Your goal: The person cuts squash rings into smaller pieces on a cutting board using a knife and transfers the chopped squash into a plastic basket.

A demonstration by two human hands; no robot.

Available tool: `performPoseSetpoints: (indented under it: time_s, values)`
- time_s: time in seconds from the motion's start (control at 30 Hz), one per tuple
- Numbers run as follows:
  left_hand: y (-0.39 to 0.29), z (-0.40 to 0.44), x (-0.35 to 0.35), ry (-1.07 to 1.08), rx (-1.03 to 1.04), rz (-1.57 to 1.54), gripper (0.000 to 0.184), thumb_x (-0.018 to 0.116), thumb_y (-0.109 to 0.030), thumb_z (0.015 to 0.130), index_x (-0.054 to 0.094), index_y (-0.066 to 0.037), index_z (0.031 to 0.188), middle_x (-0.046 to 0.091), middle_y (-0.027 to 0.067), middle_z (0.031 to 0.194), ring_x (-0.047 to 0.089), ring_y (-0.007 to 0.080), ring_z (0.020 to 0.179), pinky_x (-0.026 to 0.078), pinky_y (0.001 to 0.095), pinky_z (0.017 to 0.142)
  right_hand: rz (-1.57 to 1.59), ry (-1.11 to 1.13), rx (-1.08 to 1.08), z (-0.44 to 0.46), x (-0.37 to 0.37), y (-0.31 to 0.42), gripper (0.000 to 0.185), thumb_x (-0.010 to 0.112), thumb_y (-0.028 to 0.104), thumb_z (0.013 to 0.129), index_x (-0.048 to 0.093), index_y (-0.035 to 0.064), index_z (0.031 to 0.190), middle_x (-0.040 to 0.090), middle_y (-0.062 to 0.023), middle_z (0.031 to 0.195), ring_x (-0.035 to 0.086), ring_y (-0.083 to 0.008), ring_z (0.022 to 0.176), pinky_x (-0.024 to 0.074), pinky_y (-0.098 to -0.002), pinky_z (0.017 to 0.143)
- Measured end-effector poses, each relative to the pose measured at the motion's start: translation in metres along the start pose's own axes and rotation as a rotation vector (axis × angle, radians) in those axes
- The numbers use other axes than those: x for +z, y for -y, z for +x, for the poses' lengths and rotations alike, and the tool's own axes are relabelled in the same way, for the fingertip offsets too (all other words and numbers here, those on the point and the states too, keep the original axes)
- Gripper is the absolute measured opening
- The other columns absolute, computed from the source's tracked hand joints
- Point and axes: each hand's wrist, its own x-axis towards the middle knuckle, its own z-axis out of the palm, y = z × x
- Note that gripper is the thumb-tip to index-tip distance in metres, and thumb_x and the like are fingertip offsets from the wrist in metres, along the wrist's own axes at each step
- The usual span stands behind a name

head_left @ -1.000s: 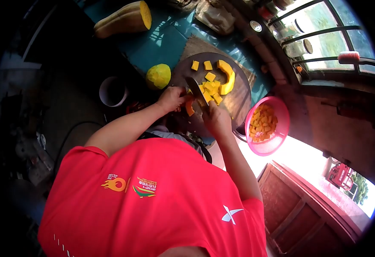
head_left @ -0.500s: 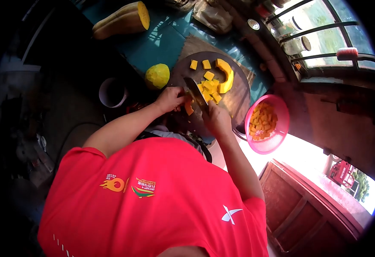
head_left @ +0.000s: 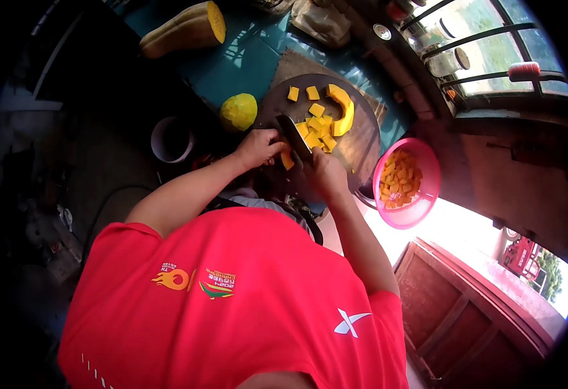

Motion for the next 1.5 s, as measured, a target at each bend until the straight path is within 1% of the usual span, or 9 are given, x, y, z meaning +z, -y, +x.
performPoseSetpoints:
  time_s: [0.43, 0.77, 0.83, 0.9, 0.97, 1.03, 1.1, 1.23, 1.5]
  values:
    - [0.011, 0.003, 0.003, -0.025, 0.049, 0.069, 0.018, 0.063, -0.016, 0.093, 0.066, 0.001, 0.091, 0.066, 0.0058, 0.068, 0.063, 0.0115, 0.052, 0.051, 0.0251, 0.047, -0.157, 0.067, 0.024, 0.003, 0.013, 0.016, 0.018, 0.057, 0.023, 0.085, 0.057, 0.0066, 0.091, 0.067, -0.0211, 0.079, 0.067, -0.0387, 0.075, 0.0534, -0.0486, 0.065]
    - [-0.006, 0.002, -0.005, -0.04, -0.05, 0.12, 0.022, 0.065, -0.023, 0.093, 0.062, -0.001, 0.089, 0.063, 0.0053, 0.066, 0.061, 0.0136, 0.052, 0.048, 0.0284, 0.048, 0.168, -0.177, 0.113, -0.016, 0.007, -0.005, 0.022, 0.062, 0.026, 0.084, 0.052, 0.0075, 0.09, 0.063, -0.0215, 0.076, 0.062, -0.0432, 0.075, 0.0474, -0.0519, 0.065]
    - [-0.011, 0.01, -0.011, -0.359, 0.33, 0.479, 0.026, 0.066, -0.027, 0.093, 0.06, -0.002, 0.088, 0.059, 0.0063, 0.063, 0.058, 0.019, 0.053, 0.047, 0.0325, 0.053, 0.161, -0.195, 0.156, -0.021, 0.001, -0.003, 0.022, 0.063, 0.027, 0.085, 0.052, 0.0081, 0.09, 0.063, -0.0207, 0.077, 0.062, -0.0423, 0.078, 0.0466, -0.0509, 0.065]
    - [-0.026, 0.019, -0.013, -0.338, 0.27, 0.386, 0.024, 0.066, -0.026, 0.092, 0.059, -0.003, 0.088, 0.059, 0.0078, 0.07, 0.058, 0.024, 0.065, 0.046, 0.0344, 0.061, 0.049, -0.238, 0.14, -0.025, -0.003, -0.001, 0.024, 0.065, 0.027, 0.085, 0.051, 0.0086, 0.091, 0.063, -0.0185, 0.077, 0.062, -0.0404, 0.076, 0.047, -0.0497, 0.063]
    - [-0.045, 0.024, -0.012, -0.657, 0.664, 0.347, 0.019, 0.066, -0.023, 0.092, 0.059, -0.005, 0.088, 0.061, 0.0078, 0.079, 0.06, 0.0243, 0.075, 0.046, 0.0329, 0.065, 0.045, -0.292, 0.107, -0.029, -0.003, 0.0, 0.025, 0.065, 0.027, 0.085, 0.05, 0.009, 0.092, 0.063, -0.0177, 0.078, 0.063, -0.0395, 0.075, 0.0474, -0.0495, 0.063]
    - [-0.072, 0.016, -0.012, -0.587, 0.717, 0.298, 0.014, 0.066, -0.021, 0.09, 0.061, -0.008, 0.089, 0.063, 0.0078, 0.091, 0.06, 0.0254, 0.084, 0.046, 0.0345, 0.073, 0.043, -0.342, 0.08, -0.032, -0.004, -0.002, 0.025, 0.066, 0.027, 0.084, 0.05, 0.0094, 0.092, 0.064, -0.0168, 0.079, 0.063, -0.0386, 0.075, 0.0478, -0.0492, 0.063]
    - [-0.096, 0.003, -0.01, -0.247, 0.998, 0.519, 0.015, 0.067, -0.022, 0.089, 0.061, -0.008, 0.091, 0.064, 0.0068, 0.094, 0.061, 0.0266, 0.084, 0.045, 0.0369, 0.08, 0.013, -0.374, 0.035, -0.034, -0.004, -0.003, 0.026, 0.067, 0.027, 0.083, 0.05, 0.0101, 0.093, 0.064, -0.0152, 0.082, 0.064, -0.0371, 0.076, 0.0484, -0.0482, 0.063]
    - [-0.095, -0.014, 0.011, 0.179, 0.9, 0.832, 0.029, 0.067, -0.035, 0.087, 0.065, -0.008, 0.099, 0.066, 0.0055, 0.102, 0.061, 0.0256, 0.097, 0.045, 0.0385, 0.09, 0.036, -0.418, 0.035, -0.032, -0.003, -0.01, 0.027, 0.069, 0.027, 0.081, 0.051, 0.0105, 0.094, 0.064, -0.0138, 0.082, 0.064, -0.0357, 0.076, 0.048, -0.0472, 0.063]
    - [-0.098, 0.026, 0.004, 0.258, 0.479, 0.856, 0.033, 0.063, -0.038, 0.09, 0.068, -0.009, 0.104, 0.066, 0.0088, 0.105, 0.06, 0.0308, 0.101, 0.045, 0.0401, 0.089, 0.016, -0.262, -0.063, -0.056, -0.011, -0.016, 0.025, 0.066, 0.025, 0.08, 0.052, 0.0088, 0.093, 0.065, -0.0117, 0.081, 0.066, -0.0324, 0.077, 0.0498, -0.045, 0.064]
